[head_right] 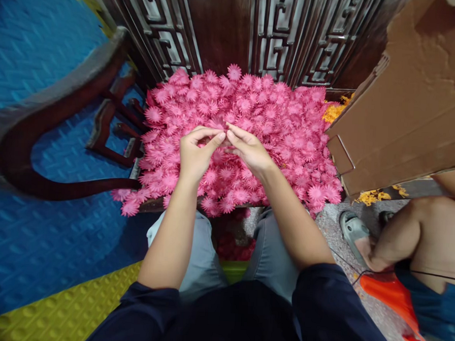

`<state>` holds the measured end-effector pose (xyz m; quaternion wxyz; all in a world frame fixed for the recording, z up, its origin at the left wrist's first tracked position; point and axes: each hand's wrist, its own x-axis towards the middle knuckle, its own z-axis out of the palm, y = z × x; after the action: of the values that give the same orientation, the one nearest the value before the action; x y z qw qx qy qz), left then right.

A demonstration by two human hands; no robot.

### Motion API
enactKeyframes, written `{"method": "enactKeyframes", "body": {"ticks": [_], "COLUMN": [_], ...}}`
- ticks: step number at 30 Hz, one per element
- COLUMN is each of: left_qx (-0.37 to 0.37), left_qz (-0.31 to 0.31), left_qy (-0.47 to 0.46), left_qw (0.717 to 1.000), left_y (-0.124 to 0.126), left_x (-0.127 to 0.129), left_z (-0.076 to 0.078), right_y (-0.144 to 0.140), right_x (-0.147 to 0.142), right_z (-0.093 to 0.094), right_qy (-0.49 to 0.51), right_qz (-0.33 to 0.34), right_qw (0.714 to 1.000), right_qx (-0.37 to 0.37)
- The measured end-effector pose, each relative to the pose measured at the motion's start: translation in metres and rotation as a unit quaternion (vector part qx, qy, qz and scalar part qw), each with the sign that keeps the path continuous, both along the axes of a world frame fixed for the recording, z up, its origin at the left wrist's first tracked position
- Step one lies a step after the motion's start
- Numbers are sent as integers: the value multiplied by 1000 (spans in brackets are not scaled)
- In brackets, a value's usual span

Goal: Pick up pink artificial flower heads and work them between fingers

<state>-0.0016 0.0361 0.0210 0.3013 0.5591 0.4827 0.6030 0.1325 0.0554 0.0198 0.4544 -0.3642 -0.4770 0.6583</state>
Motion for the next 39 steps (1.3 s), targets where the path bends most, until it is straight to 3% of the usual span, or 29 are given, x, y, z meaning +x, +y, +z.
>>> {"method": "enactKeyframes", "body": {"ticks": [8,27,39], "left_qx": [-1,-2,-20], "left_qz": [0,17,-33], "left_qy": [-26,34,-87], "left_qw": [1000,999,995], "left_y": [0,2,-1], "left_x": [1,4,10], "left_z": [-2,-8,-7], "right_y": [1,12,9], "right_x": [1,0,0], "right_z": [-5,-19,-15], "right_qy": [-9,-15,-58], "right_qz": [12,-7,-19], "right_qw": [999,999,995], "right_qx": [35,49,84]}}
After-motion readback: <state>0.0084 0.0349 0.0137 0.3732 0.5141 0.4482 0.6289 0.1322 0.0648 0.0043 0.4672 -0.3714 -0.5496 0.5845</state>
